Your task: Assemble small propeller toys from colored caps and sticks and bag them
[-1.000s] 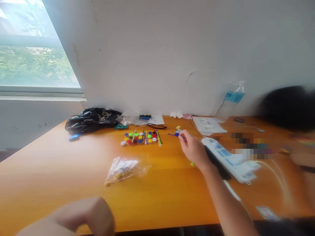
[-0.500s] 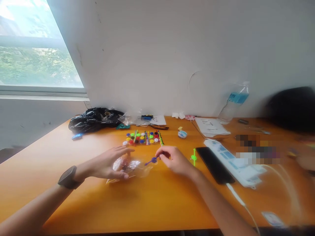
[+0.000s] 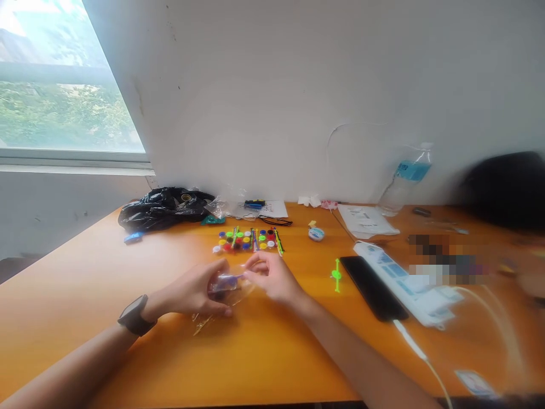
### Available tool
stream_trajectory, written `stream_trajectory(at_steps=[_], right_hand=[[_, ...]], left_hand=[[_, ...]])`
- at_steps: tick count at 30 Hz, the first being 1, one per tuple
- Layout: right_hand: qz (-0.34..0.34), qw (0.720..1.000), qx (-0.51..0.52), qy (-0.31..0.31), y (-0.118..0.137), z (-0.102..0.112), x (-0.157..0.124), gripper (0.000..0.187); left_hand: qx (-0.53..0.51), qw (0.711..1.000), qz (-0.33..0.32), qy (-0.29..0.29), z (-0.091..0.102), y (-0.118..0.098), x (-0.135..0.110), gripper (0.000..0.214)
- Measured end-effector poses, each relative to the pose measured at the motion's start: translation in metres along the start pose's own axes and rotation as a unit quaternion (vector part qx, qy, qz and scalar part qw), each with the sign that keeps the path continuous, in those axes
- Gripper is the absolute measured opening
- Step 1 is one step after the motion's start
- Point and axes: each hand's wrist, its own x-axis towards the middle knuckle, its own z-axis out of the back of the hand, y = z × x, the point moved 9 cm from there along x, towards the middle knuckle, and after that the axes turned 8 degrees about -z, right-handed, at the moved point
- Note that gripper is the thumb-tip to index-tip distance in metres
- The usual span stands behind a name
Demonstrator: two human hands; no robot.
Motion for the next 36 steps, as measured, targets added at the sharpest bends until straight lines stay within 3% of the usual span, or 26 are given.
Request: stream_trajectory(at_steps=[6, 12, 16, 18, 22, 25, 27, 29, 32, 34, 36], right_hand=[[0.042, 0.997, -0.060, -0.032, 0.021, 0.003, 0.000, 0.025], [-0.009, 0.994, -0.074, 0.082, 0.025, -0.020, 0.001, 0.019], [0.045, 0.979, -0.189, 0.055, 0.053, -0.012, -0.005, 0.020], [0.085, 0.966, -0.237, 0.061, 0.073, -0.009, -0.012, 0.025], [0.159, 0.944, -0.274, 0.088, 0.106, -0.009, -0.028, 0.038], [0.230, 0.929, -0.286, 0.054, 0.127, -0.009, -0.038, 0.017], [0.273, 0.915, -0.295, 0.025, 0.136, -0.011, -0.042, 0.015], [0.293, 0.907, -0.302, 0.017, 0.138, -0.014, -0.042, 0.017], [0.311, 0.894, -0.321, 0.031, 0.135, -0.018, -0.043, 0.018], [0.328, 0.888, -0.322, 0.031, 0.135, -0.018, -0.046, 0.019], [0.346, 0.887, -0.305, 0.009, 0.139, -0.014, -0.052, 0.017]], left_hand=[[-0.054, 0.998, 0.036, -0.018, -0.003, -0.003, 0.000, 0.062], [-0.182, 0.983, 0.032, -0.022, -0.013, -0.005, 0.002, 0.060], [-0.203, 0.979, 0.011, -0.032, -0.015, -0.007, 0.004, 0.055], [-0.190, 0.979, 0.004, -0.076, -0.008, -0.007, 0.003, 0.051], [-0.133, 0.959, -0.026, -0.247, 0.023, -0.014, -0.008, 0.046], [-0.114, 0.943, -0.062, -0.306, 0.038, -0.019, -0.014, 0.053], [-0.155, 0.945, -0.071, -0.278, 0.035, -0.017, -0.012, 0.066], [-0.232, 0.950, -0.053, -0.202, 0.020, -0.010, -0.005, 0.075], [-0.333, 0.939, -0.003, -0.079, -0.009, -0.003, -0.001, 0.069], [-0.340, 0.938, 0.008, -0.059, -0.016, -0.001, -0.001, 0.054], [-0.308, 0.947, -0.003, -0.090, -0.011, -0.001, -0.001, 0.043]])
